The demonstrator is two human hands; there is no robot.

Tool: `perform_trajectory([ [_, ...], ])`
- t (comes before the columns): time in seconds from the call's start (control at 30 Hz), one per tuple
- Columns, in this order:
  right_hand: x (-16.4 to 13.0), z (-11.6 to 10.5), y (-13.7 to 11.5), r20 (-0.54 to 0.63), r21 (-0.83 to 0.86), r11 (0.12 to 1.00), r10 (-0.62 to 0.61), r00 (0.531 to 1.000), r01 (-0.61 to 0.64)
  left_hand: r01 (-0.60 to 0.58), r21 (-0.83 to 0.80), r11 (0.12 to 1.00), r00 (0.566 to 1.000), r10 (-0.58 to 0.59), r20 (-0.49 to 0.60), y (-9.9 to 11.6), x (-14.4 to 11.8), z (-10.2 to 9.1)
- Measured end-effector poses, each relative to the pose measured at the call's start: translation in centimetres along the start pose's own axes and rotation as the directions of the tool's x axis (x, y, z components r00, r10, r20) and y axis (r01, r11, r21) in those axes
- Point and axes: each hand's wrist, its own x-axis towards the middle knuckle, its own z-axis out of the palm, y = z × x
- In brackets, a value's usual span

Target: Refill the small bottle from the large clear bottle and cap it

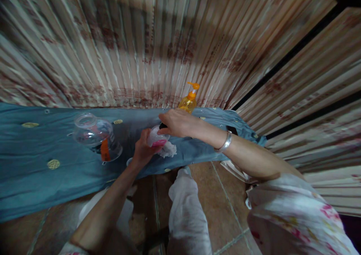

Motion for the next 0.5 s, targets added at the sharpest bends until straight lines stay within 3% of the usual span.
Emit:
perform_trajectory([
  [0.5, -0.15, -0.26, -0.28, 0.002, 0.006, 1.0, -0.021, 1.0, 0.021, -0.003, 0.015, 1.0, 1.0, 0.003, 0.005, -0.27, -0.14, -0.01],
])
